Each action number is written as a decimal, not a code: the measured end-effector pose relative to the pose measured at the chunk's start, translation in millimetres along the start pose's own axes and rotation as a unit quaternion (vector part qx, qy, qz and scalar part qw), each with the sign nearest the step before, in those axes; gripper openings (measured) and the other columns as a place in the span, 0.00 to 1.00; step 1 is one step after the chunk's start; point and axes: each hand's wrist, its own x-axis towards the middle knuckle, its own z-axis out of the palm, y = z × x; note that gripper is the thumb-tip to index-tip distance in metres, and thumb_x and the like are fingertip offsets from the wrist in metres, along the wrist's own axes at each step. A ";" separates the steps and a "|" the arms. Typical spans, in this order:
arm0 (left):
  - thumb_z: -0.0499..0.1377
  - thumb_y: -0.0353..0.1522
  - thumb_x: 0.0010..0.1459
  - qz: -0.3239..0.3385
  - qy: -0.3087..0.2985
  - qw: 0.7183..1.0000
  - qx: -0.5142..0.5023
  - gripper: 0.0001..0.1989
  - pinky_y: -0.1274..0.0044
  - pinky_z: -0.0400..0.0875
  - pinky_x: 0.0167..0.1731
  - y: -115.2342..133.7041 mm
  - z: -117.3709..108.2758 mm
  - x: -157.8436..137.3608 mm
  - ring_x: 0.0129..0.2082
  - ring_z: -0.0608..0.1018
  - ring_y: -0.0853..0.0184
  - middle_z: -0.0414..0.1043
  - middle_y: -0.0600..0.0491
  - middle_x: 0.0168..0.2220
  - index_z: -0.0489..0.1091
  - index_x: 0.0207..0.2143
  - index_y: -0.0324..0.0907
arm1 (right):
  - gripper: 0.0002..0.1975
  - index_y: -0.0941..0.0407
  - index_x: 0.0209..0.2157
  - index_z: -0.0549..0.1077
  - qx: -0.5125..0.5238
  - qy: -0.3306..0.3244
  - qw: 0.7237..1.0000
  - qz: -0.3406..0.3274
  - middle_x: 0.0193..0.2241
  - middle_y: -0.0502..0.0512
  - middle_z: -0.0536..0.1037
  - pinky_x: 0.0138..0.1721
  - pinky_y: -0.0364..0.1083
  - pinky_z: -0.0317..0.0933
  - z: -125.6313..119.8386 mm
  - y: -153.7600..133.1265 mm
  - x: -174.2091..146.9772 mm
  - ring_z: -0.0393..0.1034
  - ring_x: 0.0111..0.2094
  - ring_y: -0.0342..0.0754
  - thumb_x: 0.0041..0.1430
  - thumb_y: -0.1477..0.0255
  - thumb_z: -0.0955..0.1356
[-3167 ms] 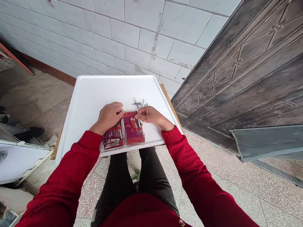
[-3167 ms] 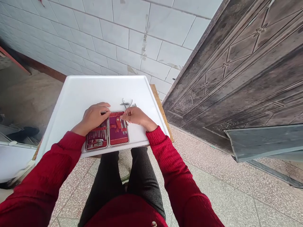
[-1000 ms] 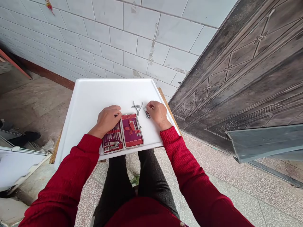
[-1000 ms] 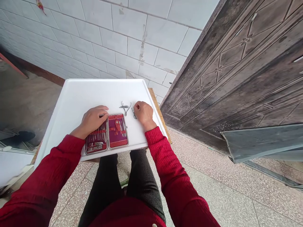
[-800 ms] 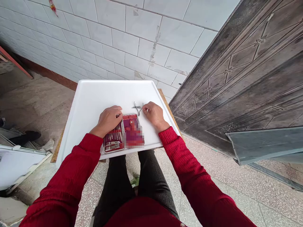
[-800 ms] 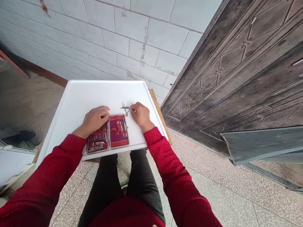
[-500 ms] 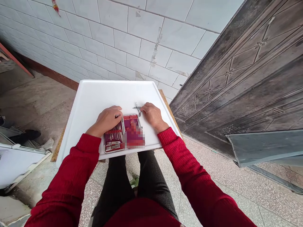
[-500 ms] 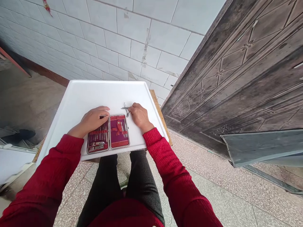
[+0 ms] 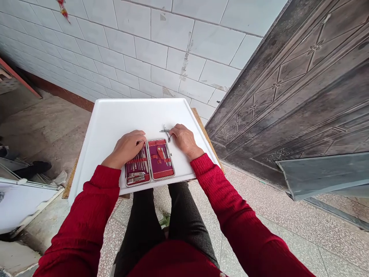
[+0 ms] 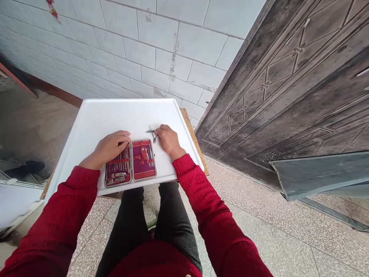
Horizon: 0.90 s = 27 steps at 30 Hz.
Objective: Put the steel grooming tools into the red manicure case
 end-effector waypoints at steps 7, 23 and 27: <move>0.49 0.34 0.63 0.003 0.006 1.000 0.005 0.16 0.66 0.75 0.52 -0.6 0.5 0.6 0.57 0.77 0.57 0.76 0.53 0.59 0.79 0.37 0.46 | 0.18 0.54 0.47 0.80 0.007 0.013 0.999 0.049 0.44 0.58 0.78 0.42 0.47 0.61 -1.2 -2.2 0.0 0.68 0.49 0.52 0.66 0.82 0.62; 0.52 0.33 0.61 0.004 0.027 1.000 -0.005 0.14 0.68 0.73 0.57 -5.0 5.4 1.3 0.55 0.78 0.59 0.77 0.54 0.57 0.79 0.36 0.47 | 0.07 0.54 0.40 0.78 0.032 0.021 0.987 0.157 0.40 0.54 0.79 0.37 0.46 0.58 -7.3 -3.6 -1.1 0.72 0.40 0.50 0.64 0.73 0.67; 0.52 0.33 0.61 0.008 0.029 1.000 0.005 0.15 0.68 0.73 0.57 -4.7 5.9 1.2 0.56 0.78 0.59 0.78 0.54 0.56 0.79 0.36 0.48 | 0.08 0.54 0.37 0.78 0.061 0.058 0.982 0.169 0.38 0.55 0.80 0.35 0.46 0.58 -7.9 3.3 -0.7 0.71 0.36 0.49 0.65 0.72 0.66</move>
